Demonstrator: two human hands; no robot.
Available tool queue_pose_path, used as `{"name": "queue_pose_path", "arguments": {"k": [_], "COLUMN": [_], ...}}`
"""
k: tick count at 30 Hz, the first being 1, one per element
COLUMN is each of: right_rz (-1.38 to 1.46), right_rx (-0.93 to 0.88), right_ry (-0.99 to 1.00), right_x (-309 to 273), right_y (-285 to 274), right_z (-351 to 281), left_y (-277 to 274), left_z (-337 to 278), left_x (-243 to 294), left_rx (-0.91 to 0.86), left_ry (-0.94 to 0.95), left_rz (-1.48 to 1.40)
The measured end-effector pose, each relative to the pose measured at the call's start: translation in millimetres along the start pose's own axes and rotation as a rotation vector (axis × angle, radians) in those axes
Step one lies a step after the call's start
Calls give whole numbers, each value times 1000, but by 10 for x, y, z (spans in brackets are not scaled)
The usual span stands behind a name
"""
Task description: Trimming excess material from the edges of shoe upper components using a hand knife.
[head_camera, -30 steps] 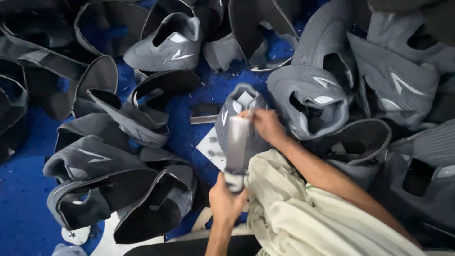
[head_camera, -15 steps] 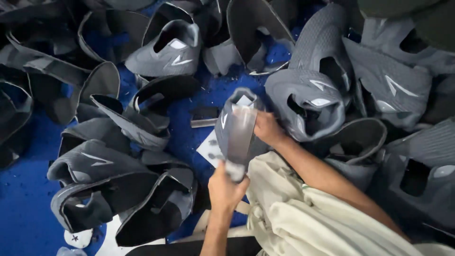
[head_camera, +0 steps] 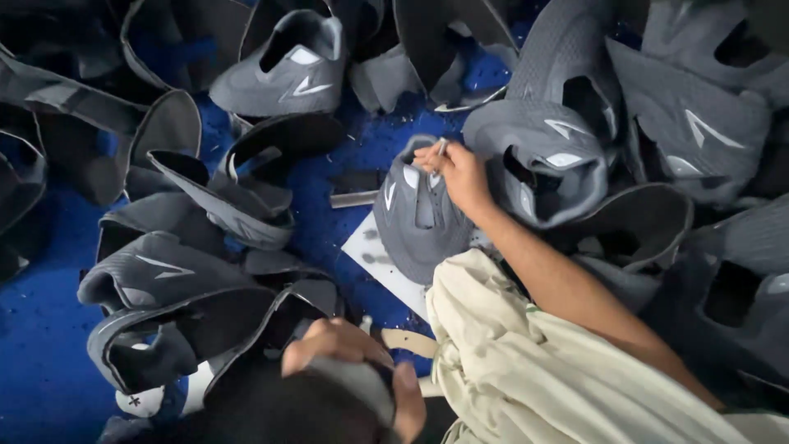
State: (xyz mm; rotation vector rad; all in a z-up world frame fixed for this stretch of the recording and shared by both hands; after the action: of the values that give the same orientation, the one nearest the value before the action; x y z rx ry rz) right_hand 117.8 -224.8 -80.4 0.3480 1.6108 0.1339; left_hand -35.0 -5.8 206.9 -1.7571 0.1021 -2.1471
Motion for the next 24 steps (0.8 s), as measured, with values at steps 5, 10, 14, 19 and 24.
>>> {"name": "queue_pose_path", "arguments": {"k": [5,10,14,19,24], "right_rz": [-521,-488,213,60,-73], "right_rx": [-16,42,132,-249,-319], "right_ry": [-394,-364,25,191,245], "right_x": [-316,-72,-363,50,216], "right_y": [108,-109,-62,417,466], "right_z": [-154,23,171,-261,-305], "left_y": [489,308,-105,-278,-544], "left_z": [53,-348,-734,-706,-825], "left_x": [-862,-1257,-1153,-798,-647], "left_rx": [-91,-227,-148,-92,12], "left_ry": [135,-237,-435,-383,-206], "left_rz": [19,298,335,257,174]}}
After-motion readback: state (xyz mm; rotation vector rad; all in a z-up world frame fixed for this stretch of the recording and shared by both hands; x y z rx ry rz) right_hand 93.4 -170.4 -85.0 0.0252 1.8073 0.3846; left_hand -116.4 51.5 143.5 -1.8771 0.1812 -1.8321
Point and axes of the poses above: each hand's wrist, its own z-axis towards the middle knuckle, its own y-axis out of the palm, x = y × z, the point moved 5 cm from there along z, towards the middle knuckle, and after that the axes turned 3 degrees about x, right-handed, at the moved point
